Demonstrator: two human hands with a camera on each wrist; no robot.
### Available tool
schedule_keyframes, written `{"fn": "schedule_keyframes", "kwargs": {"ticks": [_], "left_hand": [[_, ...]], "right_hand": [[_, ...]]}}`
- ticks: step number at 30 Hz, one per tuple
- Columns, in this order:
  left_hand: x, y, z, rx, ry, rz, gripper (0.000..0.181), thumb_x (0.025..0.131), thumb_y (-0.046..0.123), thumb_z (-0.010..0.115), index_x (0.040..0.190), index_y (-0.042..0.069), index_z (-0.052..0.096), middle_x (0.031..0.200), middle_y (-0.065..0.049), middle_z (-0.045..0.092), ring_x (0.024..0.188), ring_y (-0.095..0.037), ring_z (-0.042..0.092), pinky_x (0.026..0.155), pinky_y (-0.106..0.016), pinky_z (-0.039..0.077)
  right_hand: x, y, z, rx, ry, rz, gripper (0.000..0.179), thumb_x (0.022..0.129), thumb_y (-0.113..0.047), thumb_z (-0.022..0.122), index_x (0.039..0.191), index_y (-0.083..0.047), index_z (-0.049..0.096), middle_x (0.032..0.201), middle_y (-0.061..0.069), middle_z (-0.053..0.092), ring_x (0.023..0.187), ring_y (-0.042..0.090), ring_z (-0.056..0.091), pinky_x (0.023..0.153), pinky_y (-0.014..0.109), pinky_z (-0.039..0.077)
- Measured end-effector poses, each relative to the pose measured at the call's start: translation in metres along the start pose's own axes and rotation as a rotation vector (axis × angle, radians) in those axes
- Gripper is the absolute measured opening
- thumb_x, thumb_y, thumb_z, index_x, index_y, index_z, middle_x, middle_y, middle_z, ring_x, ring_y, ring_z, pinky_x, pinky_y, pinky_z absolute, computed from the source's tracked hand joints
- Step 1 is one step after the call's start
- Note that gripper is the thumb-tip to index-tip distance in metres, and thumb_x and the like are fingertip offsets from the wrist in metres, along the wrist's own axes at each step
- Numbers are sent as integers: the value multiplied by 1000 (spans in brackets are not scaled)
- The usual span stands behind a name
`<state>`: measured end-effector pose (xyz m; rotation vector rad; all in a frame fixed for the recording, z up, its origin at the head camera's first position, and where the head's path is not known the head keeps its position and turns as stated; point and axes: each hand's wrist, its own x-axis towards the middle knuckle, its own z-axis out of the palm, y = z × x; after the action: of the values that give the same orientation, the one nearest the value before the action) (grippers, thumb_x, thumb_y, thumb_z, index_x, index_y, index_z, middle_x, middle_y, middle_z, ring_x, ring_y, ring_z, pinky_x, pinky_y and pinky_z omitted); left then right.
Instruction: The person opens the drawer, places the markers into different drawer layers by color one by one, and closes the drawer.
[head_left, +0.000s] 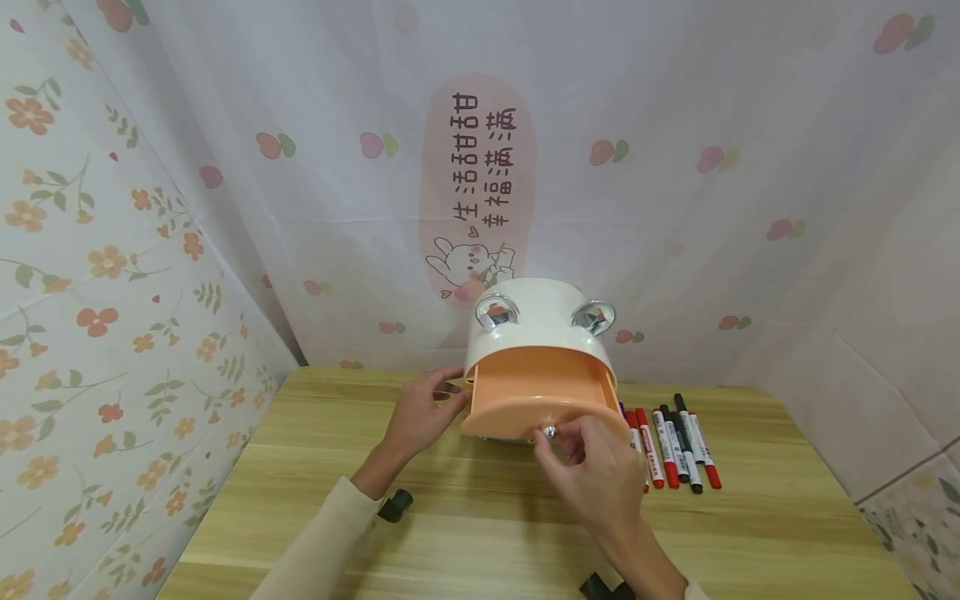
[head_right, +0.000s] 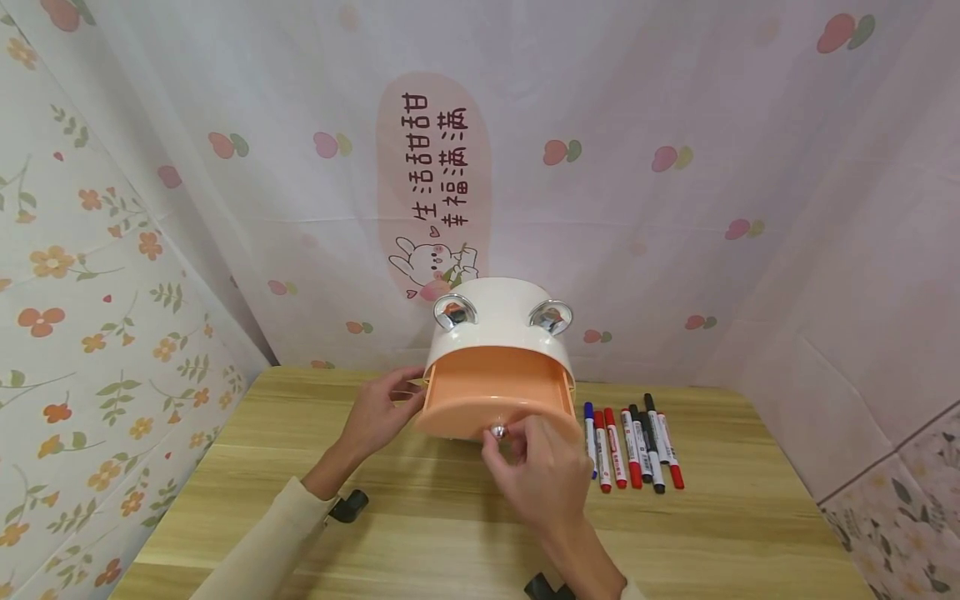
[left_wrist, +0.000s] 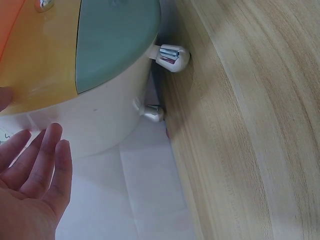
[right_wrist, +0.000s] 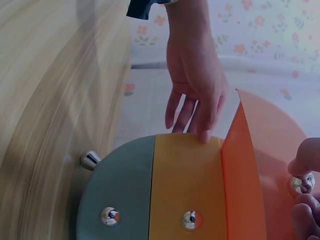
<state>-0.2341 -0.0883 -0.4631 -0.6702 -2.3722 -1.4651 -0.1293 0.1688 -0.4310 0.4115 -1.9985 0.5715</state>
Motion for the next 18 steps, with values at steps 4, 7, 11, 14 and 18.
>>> {"fn": "schedule_keyframes", "kwargs": {"ticks": [4,7,11,14,18], "left_hand": [[0,0,0,-2,5,1,36,100,9,82,133,-2,74,128,-18,77,100,-35,80,91,-61,64],[0,0,0,3,5,-2,36,100,9,82,133,-1,75,128,-17,77,100,-33,80,91,-60,64],[0,0,0,8,6,-5,36,99,9,82,133,-1,75,127,-17,78,100,-33,80,91,-60,64],[0,0,1,5,7,-7,36,99,9,82,133,-2,74,128,-18,77,100,-34,80,92,-60,64],[0,0,1,3,7,-5,36,100,10,82,133,-2,74,128,-18,77,100,-34,80,92,-60,64]], "right_hand": [[-4,0,-1,-2,1,-4,30,85,-36,79,77,-12,64,65,-5,61,51,6,52,43,22,40],[-7,1,-1,-1,-2,-4,30,85,-36,80,77,-12,64,65,-6,60,52,5,51,43,21,39],[-9,1,-2,-3,-16,-2,30,86,-37,80,79,-12,65,66,-5,60,53,4,50,43,20,38],[-9,1,-5,-14,-37,0,33,89,-41,79,80,-12,66,67,-5,61,54,4,49,44,19,38],[-8,2,-9,-10,-64,5,43,98,-51,73,84,-11,69,71,-5,65,54,5,53,46,19,42]]}}
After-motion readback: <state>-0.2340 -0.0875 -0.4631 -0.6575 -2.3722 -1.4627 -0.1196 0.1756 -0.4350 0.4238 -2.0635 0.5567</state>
